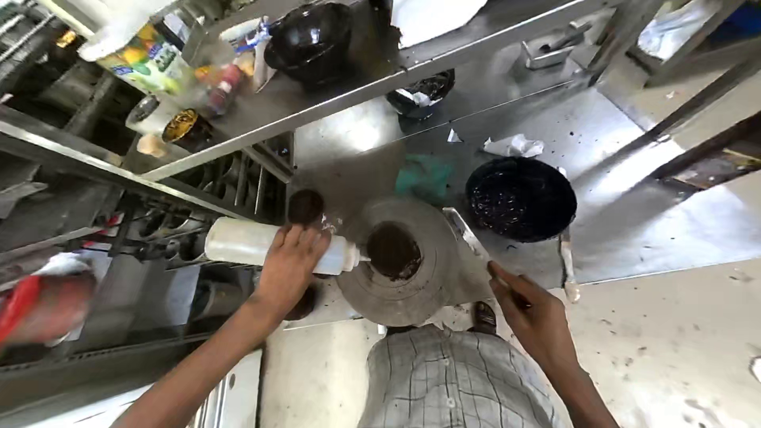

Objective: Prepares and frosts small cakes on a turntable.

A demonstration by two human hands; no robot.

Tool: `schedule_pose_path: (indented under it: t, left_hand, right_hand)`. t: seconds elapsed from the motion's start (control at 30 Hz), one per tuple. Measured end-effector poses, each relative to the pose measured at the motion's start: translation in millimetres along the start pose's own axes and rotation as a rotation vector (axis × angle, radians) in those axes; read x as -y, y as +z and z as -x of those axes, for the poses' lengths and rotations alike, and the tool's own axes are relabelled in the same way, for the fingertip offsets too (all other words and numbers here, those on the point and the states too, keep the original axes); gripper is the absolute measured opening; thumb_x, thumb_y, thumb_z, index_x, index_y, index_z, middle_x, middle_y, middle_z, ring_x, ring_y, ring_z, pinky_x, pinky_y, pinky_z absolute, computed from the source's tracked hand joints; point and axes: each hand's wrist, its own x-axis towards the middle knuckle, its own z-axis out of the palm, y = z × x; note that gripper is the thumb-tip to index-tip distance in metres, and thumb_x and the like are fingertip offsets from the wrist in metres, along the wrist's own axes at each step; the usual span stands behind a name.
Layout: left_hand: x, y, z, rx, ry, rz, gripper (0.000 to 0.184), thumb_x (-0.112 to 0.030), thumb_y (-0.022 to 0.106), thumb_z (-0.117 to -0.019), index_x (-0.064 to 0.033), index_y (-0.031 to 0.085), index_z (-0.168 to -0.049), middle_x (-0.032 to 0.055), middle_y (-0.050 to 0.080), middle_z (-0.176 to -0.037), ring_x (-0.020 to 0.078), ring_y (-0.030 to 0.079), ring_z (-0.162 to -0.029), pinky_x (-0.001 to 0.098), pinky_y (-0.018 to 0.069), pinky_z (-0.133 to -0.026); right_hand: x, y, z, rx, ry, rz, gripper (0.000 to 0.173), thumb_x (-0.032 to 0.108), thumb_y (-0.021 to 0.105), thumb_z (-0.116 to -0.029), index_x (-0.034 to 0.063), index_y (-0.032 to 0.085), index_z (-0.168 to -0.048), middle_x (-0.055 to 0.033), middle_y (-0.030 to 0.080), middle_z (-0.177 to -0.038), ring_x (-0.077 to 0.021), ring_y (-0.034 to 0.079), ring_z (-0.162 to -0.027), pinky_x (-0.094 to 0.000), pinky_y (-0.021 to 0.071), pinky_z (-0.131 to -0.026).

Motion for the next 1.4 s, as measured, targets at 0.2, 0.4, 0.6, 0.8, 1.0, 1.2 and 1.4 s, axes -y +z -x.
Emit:
schedule_pose_path:
  t: [0.2,0.4,0.6,0.8,1.0,1.2,1.4]
  left_hand:
    - [0,-3,-33,0.129,-0.065,-0.079,0.05,0.003,0.077,-0.0782,-0.0154,0.069,-0.124,0.0118,0.067,-0.115,0.0362,0.06,-0.111,0.0534,0.0477,-0.097]
    - [-18,-15,-65,0.144,0.056,-0.105,0.051,0.006,0.076,-0.0777,-0.015,0.069,-0.123,0.0107,0.067,-0.117,0.0358,0.061,-0.112,0.0526,0.0482,-0.097]
    - [-6,-20,-51,0.195,0.113,-0.146,0.047,0.004,0.078,-0.0771,-0.0159,0.071,-0.119,0.0097,0.068,-0.111,0.0341,0.062,-0.108,0.0504,0.0504,-0.091]
    - [-8,-4,-63,0.141,-0.009,-0.066,0.04,0.002,0.074,-0.0811,-0.0146,0.07,-0.117,0.0109,0.067,-0.112,0.0355,0.061,-0.107,0.0521,0.0501,-0.091]
    - [-10,1,-30,0.06,-0.07,0.045,0.049,0.004,0.078,-0.0757,-0.0171,0.072,-0.12,0.0092,0.069,-0.112,0.0348,0.063,-0.11,0.0518,0.0509,-0.093]
    - [-19,6,-10,0.045,-0.08,0.124,0.046,0.0,0.082,-0.0721,-0.0162,0.071,-0.114,0.0071,0.069,-0.11,0.032,0.062,-0.107,0.0491,0.051,-0.09]
    - [-2,19,12,0.062,-0.209,0.176,0.039,0.002,0.077,-0.0773,-0.015,0.072,-0.112,0.0087,0.069,-0.107,0.0327,0.063,-0.106,0.05,0.0507,-0.089]
  right_hand:
    - [-7,2,-4,-0.007,-0.025,-0.082,0.036,0.034,0.057,-0.1003,0.0234,0.071,-0.132,0.0021,0.06,-0.08,-0.0059,0.048,-0.053,-0.0268,0.0434,-0.045]
    - [-22,-16,1,-0.009,-0.014,-0.144,0.039,0.036,0.056,-0.1001,0.0233,0.07,-0.134,0.0019,0.063,-0.083,-0.0058,0.05,-0.054,-0.0272,0.045,-0.046]
    - [-35,-21,21,-0.032,0.046,-0.277,0.039,0.037,0.059,-0.1003,0.0209,0.07,-0.134,0.0023,0.066,-0.083,-0.0061,0.053,-0.056,-0.0264,0.0473,-0.048]
    - [-14,14,32,0.112,0.024,-0.248,0.036,0.033,0.061,-0.0986,0.0257,0.072,-0.132,0.0035,0.064,-0.083,-0.0048,0.052,-0.056,-0.0265,0.0474,-0.048]
    - [12,33,32,0.204,-0.102,-0.007,0.035,0.031,0.061,-0.0974,0.0292,0.073,-0.13,0.0004,0.067,-0.086,-0.0075,0.057,-0.059,-0.0298,0.0525,-0.051]
    - [36,74,-13,0.218,-0.303,0.32,0.033,0.03,0.059,-0.0987,0.0304,0.074,-0.129,-0.0052,0.07,-0.092,-0.0157,0.065,-0.061,-0.0373,0.0564,-0.052]
    - [43,49,-3,0.316,-0.253,0.283,0.035,0.028,0.061,-0.0973,0.0297,0.073,-0.13,-0.0024,0.068,-0.089,-0.0118,0.062,-0.061,-0.0347,0.0556,-0.053]
